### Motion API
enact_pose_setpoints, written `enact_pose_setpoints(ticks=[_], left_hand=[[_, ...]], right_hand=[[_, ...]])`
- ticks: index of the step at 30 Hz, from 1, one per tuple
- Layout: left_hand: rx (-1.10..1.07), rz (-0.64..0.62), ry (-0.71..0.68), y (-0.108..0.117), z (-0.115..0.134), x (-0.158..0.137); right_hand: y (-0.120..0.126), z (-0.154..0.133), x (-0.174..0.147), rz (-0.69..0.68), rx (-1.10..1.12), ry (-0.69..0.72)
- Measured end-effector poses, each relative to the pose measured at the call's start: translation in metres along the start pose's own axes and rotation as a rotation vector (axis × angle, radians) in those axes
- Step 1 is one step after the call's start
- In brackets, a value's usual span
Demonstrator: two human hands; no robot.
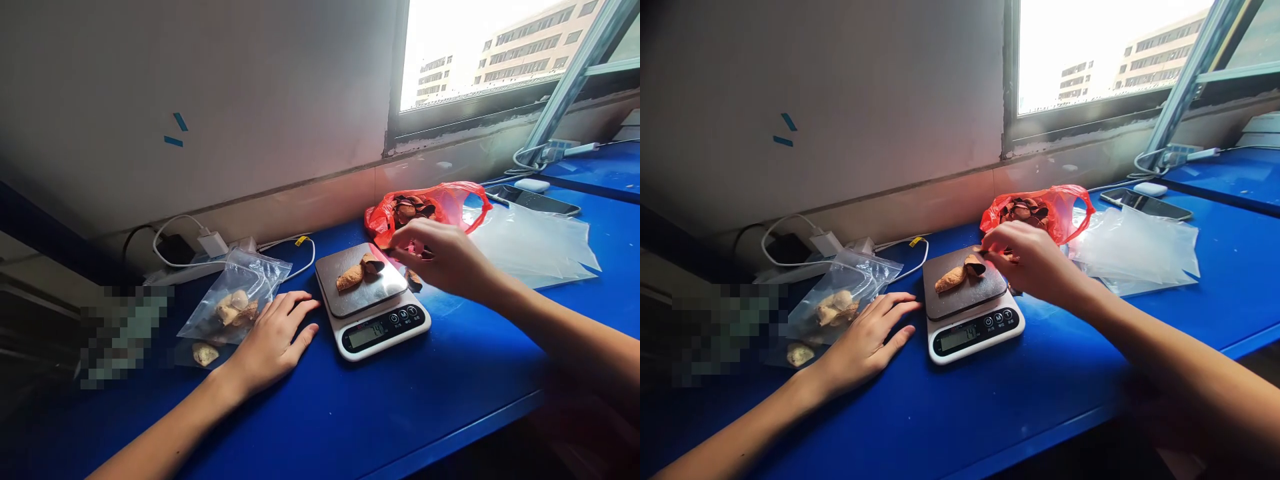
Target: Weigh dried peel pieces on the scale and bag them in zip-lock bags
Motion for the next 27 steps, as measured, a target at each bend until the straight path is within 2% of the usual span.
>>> enact_pose_setpoints(ticks=[4, 10, 15, 20, 23, 27], left_hand=[[0.004, -0.001, 0.002, -0.001, 0.000, 0.000], [0.012, -0.016, 0.008, -0.002, 0.000, 0.001], [0.009, -0.020, 0.012, -0.002, -0.001, 0.001], [0.009, -0.020, 0.009, -0.002, -0.001, 0.001], [0.009, -0.015, 0.004, -0.002, -0.002, 0.001], [0.007, -0.003, 0.001, -0.002, -0.002, 0.001]], right_hand=[[-0.022, -0.020, -0.002, -0.063, 0.128, 0.158], [-0.039, -0.016, -0.009, -0.079, 0.126, 0.124], [-0.038, -0.022, -0.007, -0.135, 0.180, 0.191], [-0.038, -0.024, -0.007, -0.157, 0.220, 0.183], [-0.037, -0.026, -0.007, -0.192, 0.237, 0.225], [-0.020, -0.029, -0.001, -0.121, 0.210, 0.264]])
Point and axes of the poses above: each hand's wrist, its own x-axis towards the middle knuckle, its own y-axis out of the back of the hand, z = x × y, the point moved 5 cm from there along x, towards the middle knuckle, and after that the axes turned 15 degrees about y, right-handed, at the moved point
